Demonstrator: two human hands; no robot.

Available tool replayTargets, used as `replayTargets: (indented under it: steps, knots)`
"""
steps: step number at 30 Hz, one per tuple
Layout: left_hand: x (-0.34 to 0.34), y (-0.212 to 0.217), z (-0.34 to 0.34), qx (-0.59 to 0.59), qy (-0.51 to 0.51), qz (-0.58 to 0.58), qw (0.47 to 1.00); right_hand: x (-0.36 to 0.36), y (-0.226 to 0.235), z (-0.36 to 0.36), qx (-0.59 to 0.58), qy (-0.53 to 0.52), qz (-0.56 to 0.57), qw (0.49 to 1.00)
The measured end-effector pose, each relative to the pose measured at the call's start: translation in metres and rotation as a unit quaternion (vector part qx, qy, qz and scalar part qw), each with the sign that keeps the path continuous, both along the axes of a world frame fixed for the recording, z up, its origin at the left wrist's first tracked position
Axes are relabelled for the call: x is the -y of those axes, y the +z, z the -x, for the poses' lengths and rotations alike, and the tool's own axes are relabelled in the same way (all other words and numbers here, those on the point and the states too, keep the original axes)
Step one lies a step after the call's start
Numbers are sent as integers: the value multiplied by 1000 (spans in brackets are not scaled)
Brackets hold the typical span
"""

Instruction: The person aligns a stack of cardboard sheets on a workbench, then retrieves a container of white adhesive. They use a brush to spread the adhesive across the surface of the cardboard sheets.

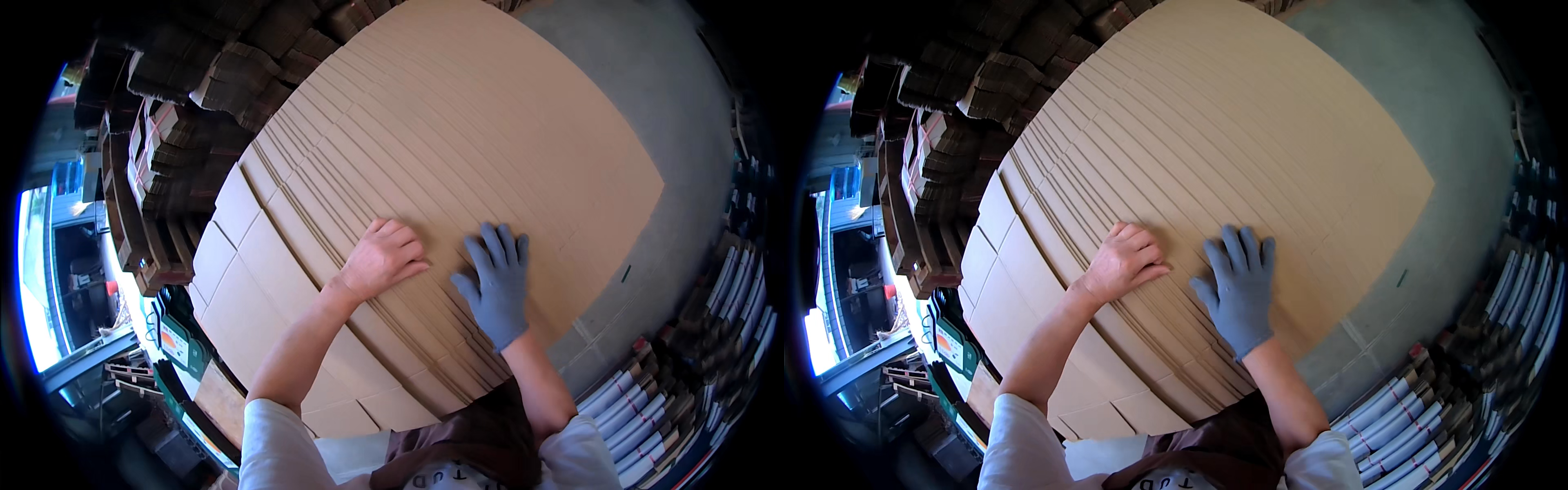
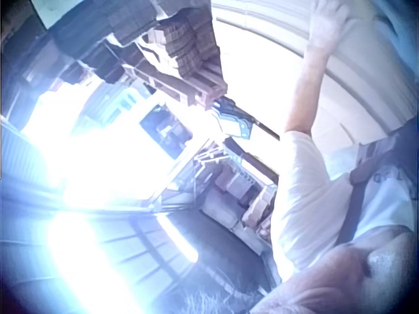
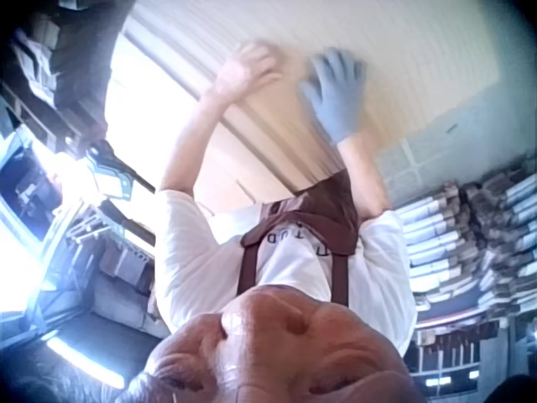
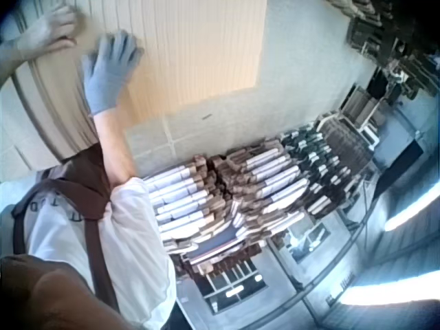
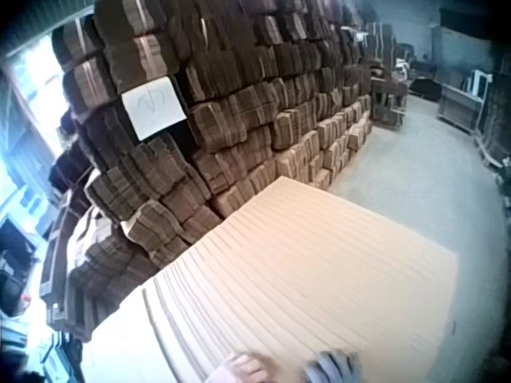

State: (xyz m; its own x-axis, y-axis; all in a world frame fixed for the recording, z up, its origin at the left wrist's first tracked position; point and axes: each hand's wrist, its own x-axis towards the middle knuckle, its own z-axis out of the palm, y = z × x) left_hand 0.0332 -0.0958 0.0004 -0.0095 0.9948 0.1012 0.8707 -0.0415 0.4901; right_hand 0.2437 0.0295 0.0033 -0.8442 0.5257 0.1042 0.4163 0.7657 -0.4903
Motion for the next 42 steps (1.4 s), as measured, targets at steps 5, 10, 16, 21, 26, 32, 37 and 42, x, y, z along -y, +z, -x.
replayTargets:
  steps: [5, 10, 16, 21, 26, 32, 37, 42]
  knots:
    - [-4, 5, 3, 15, -3, 12, 1000, 26, 17, -37, 89, -33, 99, 991]
    - [-17, 19, 7, -19, -23, 15, 999, 37, 12, -39, 113, -63, 83, 988]
    - [-32, 26, 16, -29, -66, 89, 993, 27, 11, -35, 103, -59, 176, 977]
    - [-37, 31, 21, -11, -90, 118, 989, 29, 15, -30, 116, -43, 129, 984]
    - [-39, 30, 21, 7, -91, 146, 985, 29, 15, -27, 97, -63, 167, 979]
    - [-40, 28, 25, 44, -89, 155, 983, 26, 15, -21, 97, -41, 164, 981]
    - [-40, 24, 26, 80, -82, 157, 981, 25, 13, -19, 78, -42, 170, 981]
    - [-43, 21, 27, 114, -72, 164, 977, 25, 7, -19, 81, -42, 168, 982]
